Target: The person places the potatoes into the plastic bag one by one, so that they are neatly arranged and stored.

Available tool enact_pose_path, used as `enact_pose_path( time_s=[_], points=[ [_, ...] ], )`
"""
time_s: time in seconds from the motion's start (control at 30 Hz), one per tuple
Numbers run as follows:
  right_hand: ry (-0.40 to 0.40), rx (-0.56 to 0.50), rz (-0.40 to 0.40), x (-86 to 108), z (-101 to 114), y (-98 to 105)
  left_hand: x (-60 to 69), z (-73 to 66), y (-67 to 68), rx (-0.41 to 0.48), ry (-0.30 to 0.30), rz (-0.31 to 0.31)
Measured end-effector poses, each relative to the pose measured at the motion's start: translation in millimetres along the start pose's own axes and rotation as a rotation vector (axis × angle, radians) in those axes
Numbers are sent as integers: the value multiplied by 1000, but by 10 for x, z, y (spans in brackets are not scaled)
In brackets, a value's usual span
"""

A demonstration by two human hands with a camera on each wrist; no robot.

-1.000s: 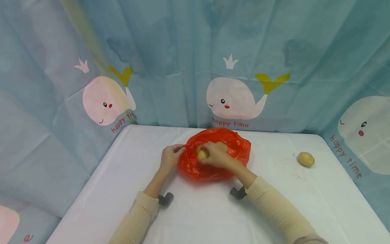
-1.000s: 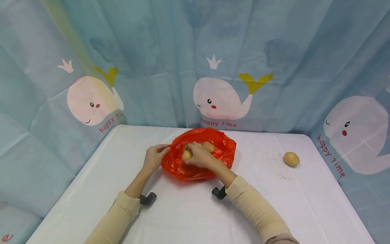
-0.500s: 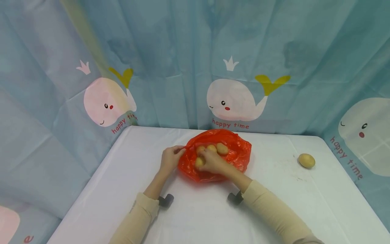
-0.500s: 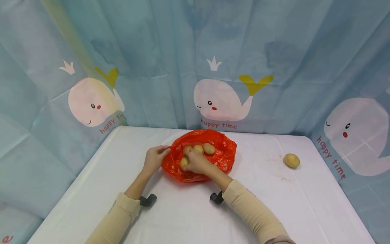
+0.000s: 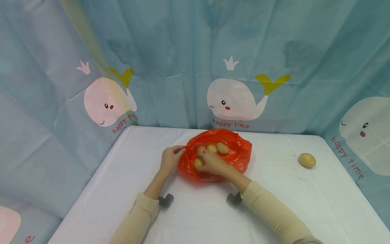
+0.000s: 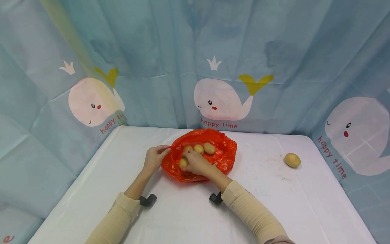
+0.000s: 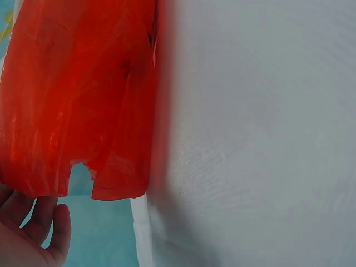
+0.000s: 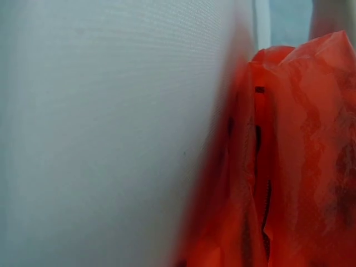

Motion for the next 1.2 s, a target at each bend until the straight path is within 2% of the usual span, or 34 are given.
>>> enact_pose_path(
  time_s=[0.43,0.73,1.0,1.2],
  points=[
    [-7,21,36,17,6,21,-27,-46,29,15,-12,5],
    [55,19,-5,53,48,118,-4,-25,19,15,-2,12],
    [-2,-45,-2,152,-66,249,0,-14,11,15,12,9],
    [-18,-92,-25,244,-148,360,14,-20,-8,18,-4,16]
  ],
)
Point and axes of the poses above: each hand's wrist, its own x-axis away from the middle knuckle, its own y-axis out of the back of the hand, z = x × y, the point moved 10 cm from there along -x, towards the middle knuckle, and after that the axes turned 4 degrees about -z, right-handed, at the moved point
